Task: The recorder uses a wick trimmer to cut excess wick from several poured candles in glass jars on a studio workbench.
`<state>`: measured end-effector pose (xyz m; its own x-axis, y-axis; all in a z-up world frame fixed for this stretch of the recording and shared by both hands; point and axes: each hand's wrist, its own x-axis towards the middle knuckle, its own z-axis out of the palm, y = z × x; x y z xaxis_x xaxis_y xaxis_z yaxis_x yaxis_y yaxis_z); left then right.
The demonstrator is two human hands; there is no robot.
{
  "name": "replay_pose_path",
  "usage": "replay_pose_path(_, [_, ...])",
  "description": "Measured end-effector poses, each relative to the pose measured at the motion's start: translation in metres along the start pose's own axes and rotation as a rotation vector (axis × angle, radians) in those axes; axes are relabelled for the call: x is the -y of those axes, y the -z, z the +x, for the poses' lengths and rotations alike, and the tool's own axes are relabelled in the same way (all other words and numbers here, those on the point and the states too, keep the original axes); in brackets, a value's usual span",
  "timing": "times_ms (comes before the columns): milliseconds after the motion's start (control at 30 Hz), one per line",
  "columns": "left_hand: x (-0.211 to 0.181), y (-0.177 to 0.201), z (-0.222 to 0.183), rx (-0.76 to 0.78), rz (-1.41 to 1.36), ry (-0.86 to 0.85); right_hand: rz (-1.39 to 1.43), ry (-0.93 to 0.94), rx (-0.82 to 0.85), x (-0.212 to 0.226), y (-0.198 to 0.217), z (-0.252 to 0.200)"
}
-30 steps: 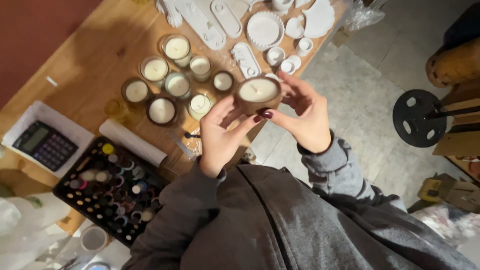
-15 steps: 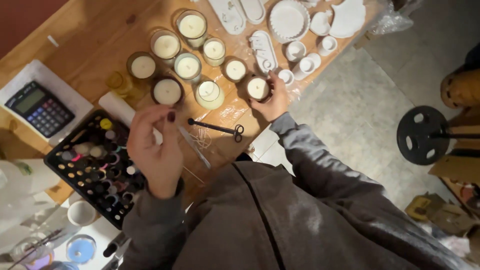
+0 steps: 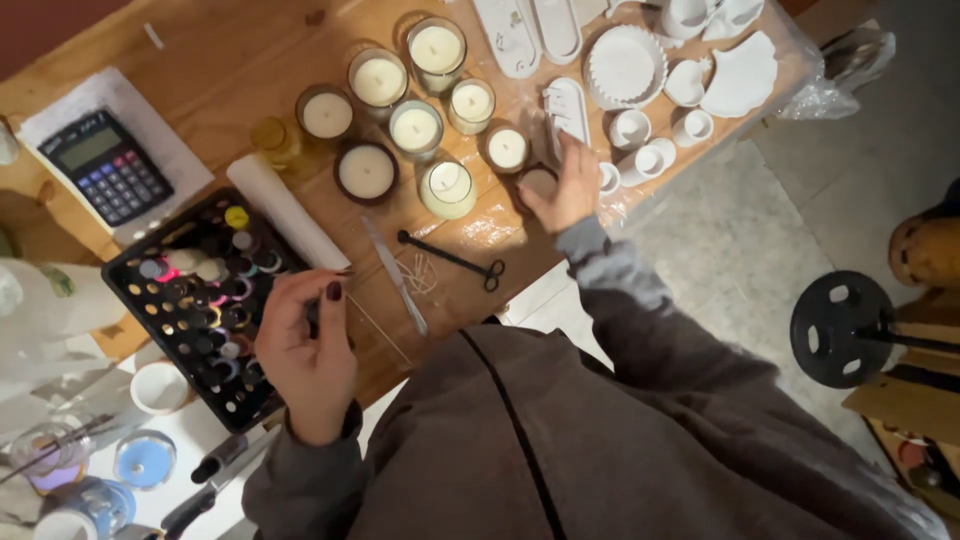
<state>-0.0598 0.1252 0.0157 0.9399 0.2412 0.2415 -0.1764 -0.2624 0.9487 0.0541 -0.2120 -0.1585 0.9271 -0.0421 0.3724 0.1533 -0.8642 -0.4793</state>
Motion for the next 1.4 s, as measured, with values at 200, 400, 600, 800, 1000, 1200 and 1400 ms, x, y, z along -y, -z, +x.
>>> replay_pose_path(200, [0.000, -0.006, -0.006, 0.022, -0.008, 0.002, -0.247, -0.151, 0.351, -0.005, -0.056, 0.060])
replay_pose_path(400, [0.004, 0.003, -0.007, 0.010, -0.055, -0.001, -0.240, -0.231, 0.420, 0.001, -0.034, 0.069])
replay_pose_path(600, [0.002, 0.002, 0.001, 0.047, -0.100, 0.018, 0.510, -0.131, 0.120, 0.028, 0.044, 0.052])
replay_pose_path(800, [-0.005, -0.002, 0.008, 0.120, -0.037, -0.085, 1.088, -0.061, 0.023, 0.046, 0.081, 0.038])
replay_pose_path(1000, [0.000, -0.003, 0.006, 0.145, -0.114, -0.094, 2.031, -0.368, 0.236, 0.038, 0.070, 0.017])
replay_pose_path(1200, [-0.010, 0.002, 0.009, 0.171, -0.108, -0.064, 2.133, -0.604, 0.318, 0.077, 0.088, 0.021])
replay_pose_path(1400, [-0.007, 0.002, 0.008, 0.175, -0.161, -0.070, 2.267, -0.662, 0.369, 0.076, 0.092, 0.020])
